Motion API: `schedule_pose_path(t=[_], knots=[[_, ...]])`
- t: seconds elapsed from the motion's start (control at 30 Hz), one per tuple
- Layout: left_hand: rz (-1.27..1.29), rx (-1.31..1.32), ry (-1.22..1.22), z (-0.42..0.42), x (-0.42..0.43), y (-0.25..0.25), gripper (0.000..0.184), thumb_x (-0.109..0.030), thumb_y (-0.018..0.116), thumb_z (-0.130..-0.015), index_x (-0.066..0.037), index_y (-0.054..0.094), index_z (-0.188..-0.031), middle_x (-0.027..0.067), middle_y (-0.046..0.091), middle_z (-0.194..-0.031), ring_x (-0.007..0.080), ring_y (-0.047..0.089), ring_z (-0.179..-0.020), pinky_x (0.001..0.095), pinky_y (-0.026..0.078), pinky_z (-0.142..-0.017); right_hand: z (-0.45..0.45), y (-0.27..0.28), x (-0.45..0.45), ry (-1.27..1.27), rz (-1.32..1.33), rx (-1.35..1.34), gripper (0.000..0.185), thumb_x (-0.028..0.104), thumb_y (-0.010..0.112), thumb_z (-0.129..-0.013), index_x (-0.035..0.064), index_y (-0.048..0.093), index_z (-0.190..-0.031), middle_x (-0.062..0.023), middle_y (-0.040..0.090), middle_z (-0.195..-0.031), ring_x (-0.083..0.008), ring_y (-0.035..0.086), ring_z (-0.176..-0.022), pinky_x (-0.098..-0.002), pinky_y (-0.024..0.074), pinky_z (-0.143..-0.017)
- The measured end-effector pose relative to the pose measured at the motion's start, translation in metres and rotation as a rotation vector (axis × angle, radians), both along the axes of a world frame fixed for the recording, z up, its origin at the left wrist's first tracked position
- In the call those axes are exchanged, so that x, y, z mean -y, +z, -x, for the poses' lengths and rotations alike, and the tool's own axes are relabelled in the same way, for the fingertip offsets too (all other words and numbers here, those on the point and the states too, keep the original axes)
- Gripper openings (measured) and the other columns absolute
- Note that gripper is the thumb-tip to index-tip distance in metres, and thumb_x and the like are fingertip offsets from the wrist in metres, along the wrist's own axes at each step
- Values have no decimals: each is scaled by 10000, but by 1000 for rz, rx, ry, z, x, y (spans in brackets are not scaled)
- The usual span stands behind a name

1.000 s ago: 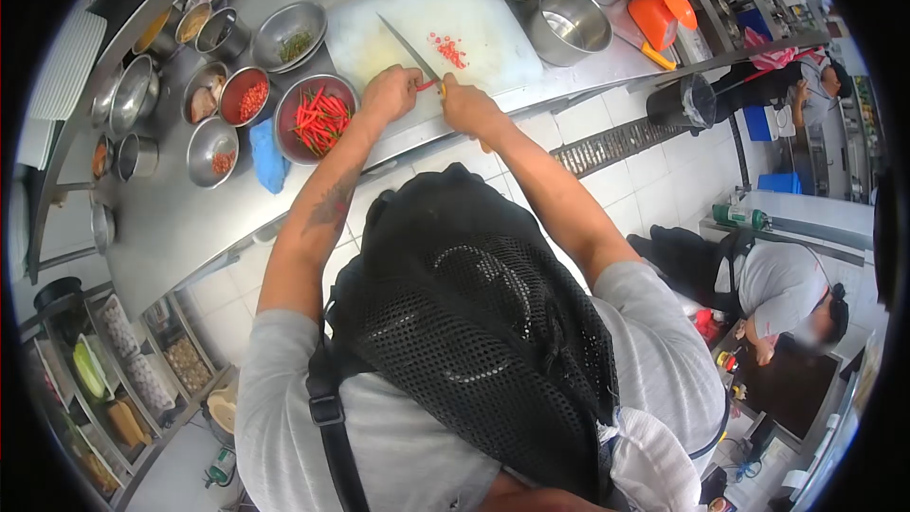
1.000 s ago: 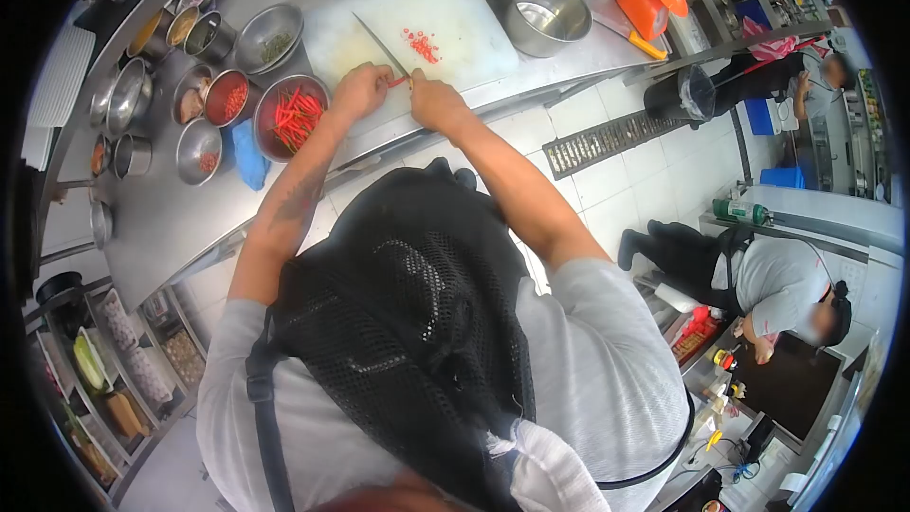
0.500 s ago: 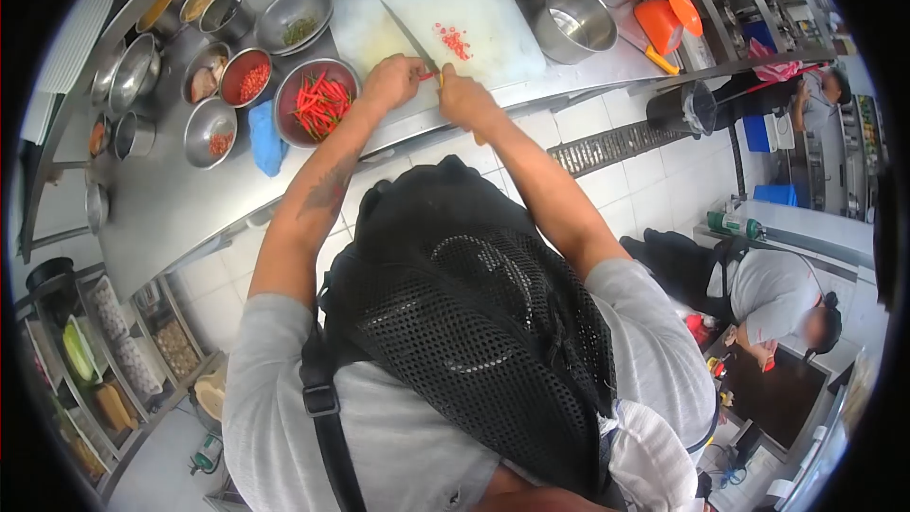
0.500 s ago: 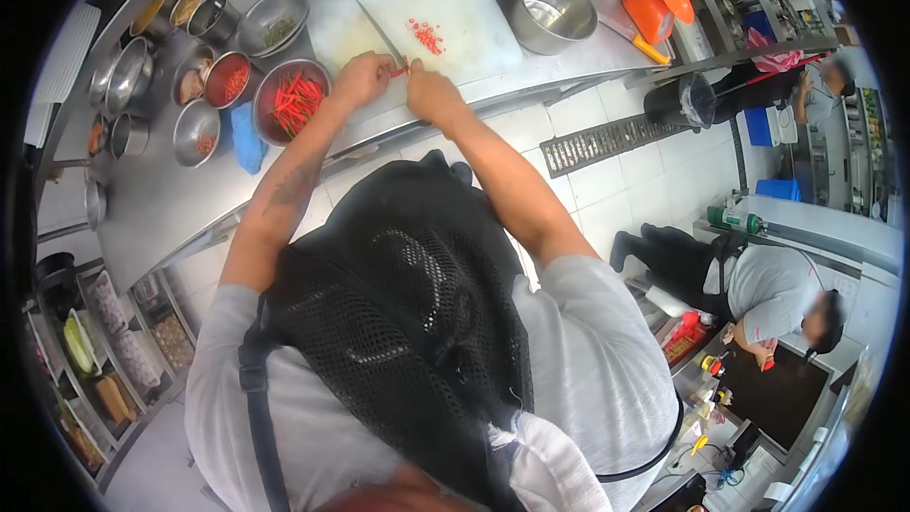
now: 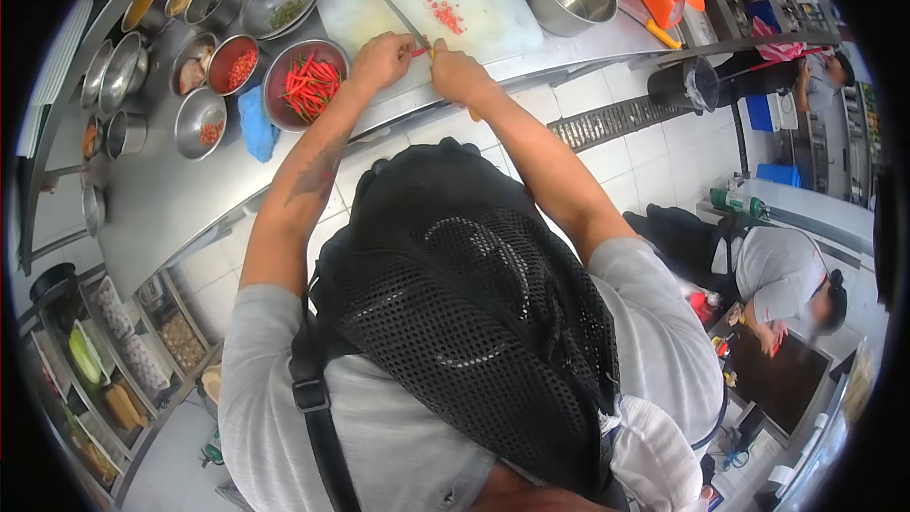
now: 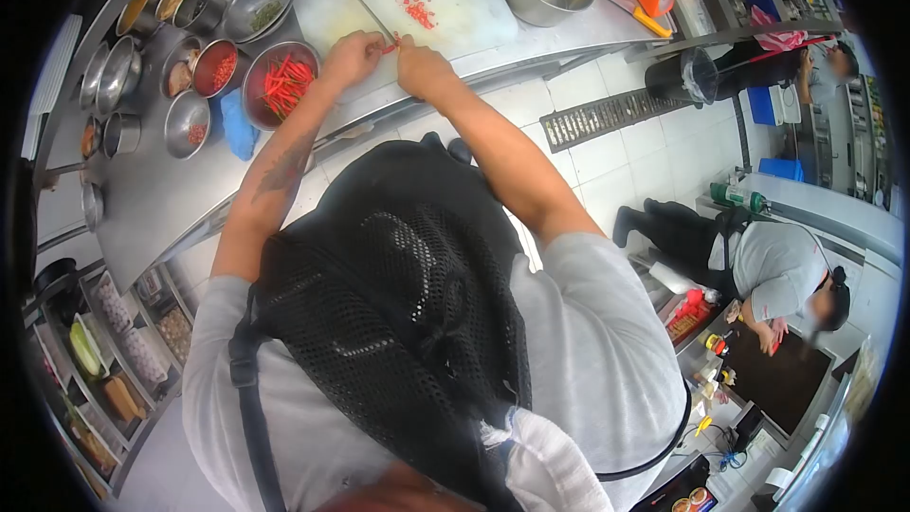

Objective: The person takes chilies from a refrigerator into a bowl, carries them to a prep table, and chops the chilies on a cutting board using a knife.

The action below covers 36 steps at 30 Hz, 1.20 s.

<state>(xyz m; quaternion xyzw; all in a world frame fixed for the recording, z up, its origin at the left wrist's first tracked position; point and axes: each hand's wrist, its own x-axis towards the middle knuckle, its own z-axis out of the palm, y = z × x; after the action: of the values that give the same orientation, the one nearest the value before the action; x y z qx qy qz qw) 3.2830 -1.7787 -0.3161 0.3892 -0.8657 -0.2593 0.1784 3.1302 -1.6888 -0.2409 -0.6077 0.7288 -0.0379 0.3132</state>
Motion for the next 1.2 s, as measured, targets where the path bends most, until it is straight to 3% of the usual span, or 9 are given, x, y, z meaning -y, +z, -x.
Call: schedule_pose_path(t=[0.13, 0.3, 0.37, 0.43, 0.57, 0.8, 0.87, 1.1, 1.2], knots=[[-23, 11, -50, -8, -2, 2, 141, -124, 622, -839, -92, 697, -954, 205, 679, -895, 395, 653, -860, 491, 517, -770, -5, 43, -3, -54, -117, 65, 363, 55, 419, -926, -66, 486, -1261, -303, 709, -914, -401, 732, -801, -473, 580, -740], [-70, 53, -44, -4, 7, 2, 185, -147, 622, -858, -111, 701, -1021, 184, 685, -922, 377, 670, -892, 469, 525, -800, -3, -14, 4, 28, 126, -58, 404, 53, 423, -931, -80, 470, -1309, -316, 705, -950, -401, 730, -877, -491, 579, -785], [62, -31, -71, -5, 7, -8, 197, -149, 633, -867, -110, 697, -1049, 176, 684, -916, 370, 672, -871, 458, 529, -790, -7, 45, -3, -51, -130, 124, 508, 63, 440, -911, -96, 428, -1393, -351, 686, -1015, -443, 701, -977, -502, 548, -880], [49, -41, -71, -3, 8, -5, 146, -144, 631, -872, -96, 685, -999, 186, 679, -906, 378, 666, -866, 470, 524, -776, 10, -57, -4, 216, 389, -124, 587, 77, 445, -904, -85, 379, -1464, -364, 671, -1075, -449, 702, -964, -489, 554, -875], [4, -67, -70, -4, 3, -4, 105, -125, 626, -887, -95, 689, -965, 183, 675, -888, 377, 664, -871, 472, 524, -767, -5, 19, -2, -65, -93, 166, 579, 74, 424, -912, -104, 371, -1460, -347, 677, -1071, -446, 704, -943, -530, 546, -858], [102, -36, -38, -7, -5, -13, 175, -104, 640, -877, -126, 710, -1036, 173, 655, -883, 372, 659, -881, 466, 531, -793, 4, -66, -4, 90, 344, -34, 495, 62, 481, -917, -85, 464, -1390, -325, 689, -1066, -410, 715, -942, -493, 567, -866], [175, -158, -116, -7, 0, -13, 187, -84, 625, -878, -116, 710, -1041, 179, 651, -891, 382, 658, -873, 474, 532, -790, -7, 32, -8, -56, -59, 141, 508, 38, 451, -909, -84, 450, -1402, -335, 690, -1029, -412, 712, -962, -501, 561, -871], [125, -166, -50, -9, -5, -13, 161, -84, 642, -882, -120, 722, -1016, 166, 635, -854, 370, 656, -836, 467, 523, -773, -3, -5, -1, 9, 4, 31, 509, 83, 481, -894, -83, 433, -1373, -307, 708, -945, -431, 718, -873, -493, 576, -786], [45, -132, -10, -8, -8, -6, 178, -53, 629, -860, -97, 707, -1014, 188, 648, -881, 393, 661, -859, 475, 536, -788, -10, 38, -9, -69, -179, 87, 469, 95, 468, -905, -80, 455, -1340, -313, 705, -944, -432, 717, -889, -498, 573, -792]])
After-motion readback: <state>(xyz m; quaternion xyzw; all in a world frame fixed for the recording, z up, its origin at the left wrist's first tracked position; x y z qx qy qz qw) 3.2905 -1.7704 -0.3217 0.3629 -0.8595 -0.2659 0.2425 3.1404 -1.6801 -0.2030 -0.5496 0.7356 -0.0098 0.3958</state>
